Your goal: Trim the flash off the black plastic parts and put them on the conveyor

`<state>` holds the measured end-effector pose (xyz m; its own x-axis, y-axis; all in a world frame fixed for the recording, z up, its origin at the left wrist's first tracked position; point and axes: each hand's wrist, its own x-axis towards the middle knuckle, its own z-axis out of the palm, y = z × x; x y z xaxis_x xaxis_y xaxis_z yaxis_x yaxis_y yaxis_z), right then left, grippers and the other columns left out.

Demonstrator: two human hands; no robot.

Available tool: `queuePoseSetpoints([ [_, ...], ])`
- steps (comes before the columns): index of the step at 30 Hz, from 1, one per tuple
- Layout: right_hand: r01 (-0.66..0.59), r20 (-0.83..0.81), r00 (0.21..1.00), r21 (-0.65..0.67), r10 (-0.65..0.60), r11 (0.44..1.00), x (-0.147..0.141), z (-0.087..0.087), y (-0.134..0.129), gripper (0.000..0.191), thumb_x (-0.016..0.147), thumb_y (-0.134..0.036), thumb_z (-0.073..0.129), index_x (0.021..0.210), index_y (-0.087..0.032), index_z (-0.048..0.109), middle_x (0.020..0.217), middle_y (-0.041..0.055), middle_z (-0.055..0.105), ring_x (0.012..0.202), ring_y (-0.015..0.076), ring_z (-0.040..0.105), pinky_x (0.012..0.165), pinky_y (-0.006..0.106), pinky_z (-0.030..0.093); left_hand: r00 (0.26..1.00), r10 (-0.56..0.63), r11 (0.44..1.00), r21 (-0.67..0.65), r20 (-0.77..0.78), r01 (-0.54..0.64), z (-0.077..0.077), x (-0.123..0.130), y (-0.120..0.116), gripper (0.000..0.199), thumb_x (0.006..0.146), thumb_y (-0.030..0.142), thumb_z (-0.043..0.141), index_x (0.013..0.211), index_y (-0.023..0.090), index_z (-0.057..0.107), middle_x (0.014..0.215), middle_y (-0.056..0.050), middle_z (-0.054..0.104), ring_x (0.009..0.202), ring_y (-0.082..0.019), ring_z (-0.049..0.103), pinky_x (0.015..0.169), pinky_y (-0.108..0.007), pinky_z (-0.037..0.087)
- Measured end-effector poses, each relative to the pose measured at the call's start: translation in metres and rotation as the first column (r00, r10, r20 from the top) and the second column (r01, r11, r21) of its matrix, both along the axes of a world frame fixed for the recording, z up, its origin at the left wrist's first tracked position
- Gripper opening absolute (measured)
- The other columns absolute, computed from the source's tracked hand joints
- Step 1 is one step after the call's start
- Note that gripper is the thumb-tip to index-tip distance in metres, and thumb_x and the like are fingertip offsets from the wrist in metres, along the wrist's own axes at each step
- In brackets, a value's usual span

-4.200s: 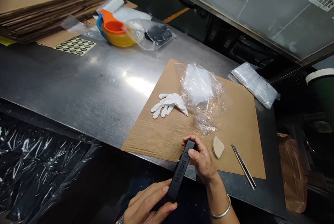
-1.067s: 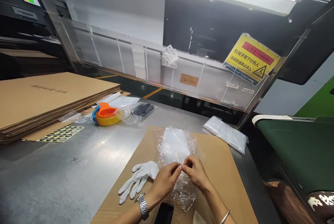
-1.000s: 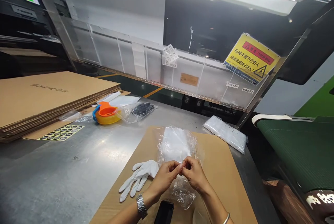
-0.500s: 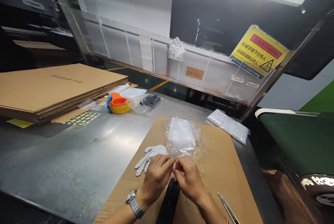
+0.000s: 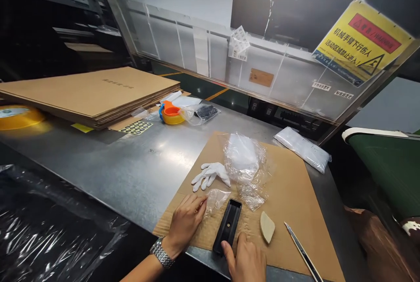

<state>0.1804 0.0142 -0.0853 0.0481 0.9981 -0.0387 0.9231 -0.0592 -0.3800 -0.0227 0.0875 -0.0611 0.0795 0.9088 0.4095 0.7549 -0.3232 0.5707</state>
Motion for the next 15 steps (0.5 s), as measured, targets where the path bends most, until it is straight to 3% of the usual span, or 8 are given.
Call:
queuePoseSetpoints([
  [5,0.002,-0.118,0.993,0.012,-0.001,1.0,0.001,0.002,0.001,0.03,0.085,-0.045,0.038,0.075,-0.023,0.057,0.059,0.0101,0.062,0.052,0.0263,0.058,0.047,0.031,0.032,0.998,0.015,0.992,-0.122,0.069,-0.007,0.008,0.002,-0.005,0.025,0.088,0.023,0.042,0.082,0.018,0.066,0.077,-0.006,0.066,0.076,-0.021,0.06,0.068,-0.032,0.044],
  [8,-0.046,-0.255,0.965,0.035,0.054,0.998,0.001,0.009,-0.007,0.042,0.09,-0.05,0.028,0.078,-0.023,0.058,0.06,0.0058,0.06,0.054,0.0204,0.056,0.049,0.029,0.036,0.992,0.017,0.981,-0.196,0.124,0.008,0.018,0.002,-0.007,0.026,0.087,0.024,0.042,0.081,0.019,0.067,0.077,-0.005,0.068,0.072,-0.02,0.061,0.065,-0.029,0.042],
  [13,-0.261,-0.673,0.733,-0.152,0.094,0.953,-0.005,0.019,-0.019,0.055,0.085,-0.065,0.031,0.076,-0.019,0.06,0.063,0.0005,0.054,0.053,0.0119,0.047,0.049,0.022,0.036,0.967,-0.086,0.944,-0.29,0.239,0.156,0.029,0.002,-0.008,0.03,0.084,0.024,0.044,0.067,0.018,0.068,0.065,-0.003,0.067,0.062,-0.017,0.06,0.057,-0.024,0.039],
  [15,-0.277,-0.685,0.724,-0.191,0.074,0.942,-0.006,0.018,-0.019,0.059,0.082,-0.07,0.032,0.07,-0.018,0.058,0.057,-0.002,0.047,0.046,0.0092,0.04,0.044,0.021,0.033,0.947,-0.151,0.922,-0.305,0.285,0.239,0.03,0.002,-0.008,0.033,0.085,0.027,0.044,0.064,0.017,0.068,0.061,-0.001,0.067,0.058,-0.016,0.059,0.054,-0.023,0.039],
])
